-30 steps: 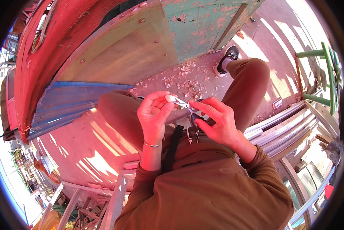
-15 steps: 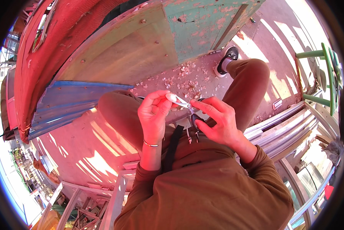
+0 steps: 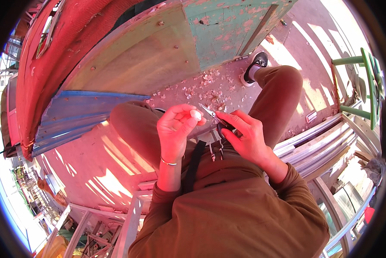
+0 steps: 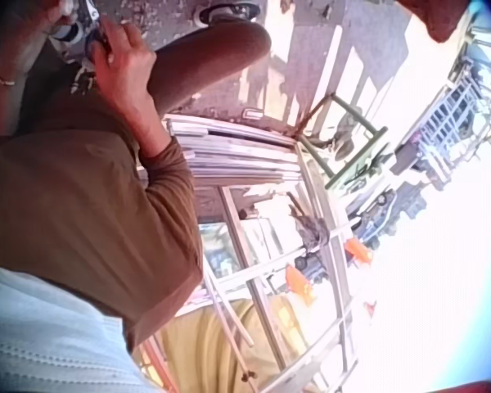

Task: The person peels garlic cloves by hand, removing the outer skin and placing the peeled cloves on a red cushioned surface. They then use scissors to trim the ends of the garlic cloves.

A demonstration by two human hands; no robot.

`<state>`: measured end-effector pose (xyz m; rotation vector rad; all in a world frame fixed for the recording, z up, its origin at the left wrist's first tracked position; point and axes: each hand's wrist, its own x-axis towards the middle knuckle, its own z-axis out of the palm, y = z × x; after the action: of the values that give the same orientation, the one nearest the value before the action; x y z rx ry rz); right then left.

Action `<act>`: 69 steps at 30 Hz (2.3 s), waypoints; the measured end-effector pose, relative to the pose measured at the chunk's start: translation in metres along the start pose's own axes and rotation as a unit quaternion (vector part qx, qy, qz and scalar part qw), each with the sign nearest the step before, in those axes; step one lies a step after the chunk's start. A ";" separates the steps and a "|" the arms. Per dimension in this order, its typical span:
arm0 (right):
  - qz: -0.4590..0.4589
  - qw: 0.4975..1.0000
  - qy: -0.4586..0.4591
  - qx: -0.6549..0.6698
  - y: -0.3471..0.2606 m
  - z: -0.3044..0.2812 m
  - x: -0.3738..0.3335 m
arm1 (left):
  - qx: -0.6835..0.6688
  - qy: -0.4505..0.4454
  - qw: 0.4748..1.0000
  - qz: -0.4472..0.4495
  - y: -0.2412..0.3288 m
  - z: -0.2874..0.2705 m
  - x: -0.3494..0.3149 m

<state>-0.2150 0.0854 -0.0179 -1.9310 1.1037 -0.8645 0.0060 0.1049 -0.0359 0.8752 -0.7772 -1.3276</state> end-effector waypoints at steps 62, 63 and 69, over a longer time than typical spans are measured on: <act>-0.044 0.998 0.017 -0.033 0.004 -0.016 0.014 | 0.003 0.014 0.999 -0.040 0.000 -0.001 0.002; -0.016 0.999 0.015 -0.023 0.004 -0.016 0.013 | 0.009 0.016 0.999 -0.036 0.000 0.000 0.002; -0.063 0.997 0.018 -0.032 0.003 -0.014 0.013 | 0.053 0.022 0.998 -0.031 0.003 0.006 0.002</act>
<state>-0.2227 0.0685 -0.0109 -2.0634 1.0519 -0.9463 0.0027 0.1022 -0.0305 1.0161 -0.7985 -1.3262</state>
